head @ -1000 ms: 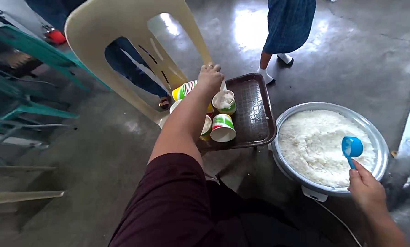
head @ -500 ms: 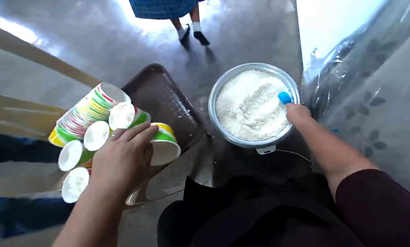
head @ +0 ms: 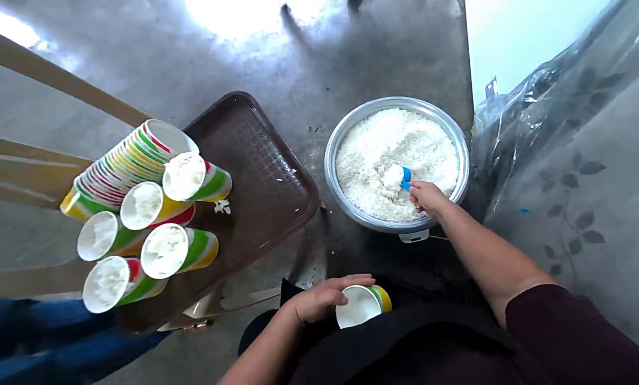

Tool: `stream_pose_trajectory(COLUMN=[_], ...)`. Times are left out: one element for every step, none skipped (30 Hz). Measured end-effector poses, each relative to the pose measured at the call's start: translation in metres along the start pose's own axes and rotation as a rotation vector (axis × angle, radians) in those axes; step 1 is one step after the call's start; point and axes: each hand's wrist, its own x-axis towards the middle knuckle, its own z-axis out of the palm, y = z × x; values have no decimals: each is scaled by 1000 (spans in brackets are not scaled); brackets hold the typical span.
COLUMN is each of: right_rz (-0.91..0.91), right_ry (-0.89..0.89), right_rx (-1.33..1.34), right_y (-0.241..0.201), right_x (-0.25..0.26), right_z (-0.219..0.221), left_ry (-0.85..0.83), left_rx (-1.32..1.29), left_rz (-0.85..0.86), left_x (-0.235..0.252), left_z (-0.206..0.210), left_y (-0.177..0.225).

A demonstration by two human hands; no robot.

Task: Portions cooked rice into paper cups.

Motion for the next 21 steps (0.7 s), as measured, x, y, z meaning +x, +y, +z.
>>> stream_pose_trajectory(right_rz=[-8,-17,-14,-6,5,19,28,28,11,-16,-47,-83,-122,-158,-194,-228,-259,-292,-340,-401,-451], right_ry=[-4,-5,-7,-2,4,6,4,-5,-16,-23,-28,-33,-46,-63,-77,-89,-92,-76,-38,24,76], right_rx=[99,196,296,404,514,619,699,749,767,766,747,715,682,638,584,519,438,326,162,-51,-277], right_y=[-2,-4,-7,-10,-11,-13,-12,-12,-13,-17,-22,-26,-31,-37,-41,-45,-48,-52,-55,-57,-60], right_x=[5,10,14,17,20,21,19,16,10,1,-9,-19,-30,-41,-52,-62,-71,-79,-86,-92,-99], right_z=[6,12,17,19,20,20,18,14,11,6,1,-4,-11,-18,-25,-29,-31,-32,-30,-27,-23], left_ry=[-51,-93,-121,-124,-92,-36,39,133,239,343,428,512,602,682,749,801,832,850,859,865,866], left_rx=[-80,-130,-149,-145,-139,-130,-123,-112,-92,-70,-70,-93,-121,-146,-163,-181,-191,-195,-198,-193,-185], left_rz=[-1,-13,-30,-47,-66,-75,-68,-56,-47,-44,-40,-32,-20,-2,22,55,94,132,179,230,279], left_x=[-2,-4,-6,-6,-6,-5,-2,4,13,26,42,59,78,96,113,128,143,157,168,175,179], left_z=[-5,-8,-10,-10,-9,-9,-9,-9,-10,-12,-16,-21,-24,-27,-29,-30,-35,-39,-40,-38,-32], left_y=[-4,-6,-5,-2,1,6,11,19,29,40,50,60,71,81,90,97,98,99,99,100,102])
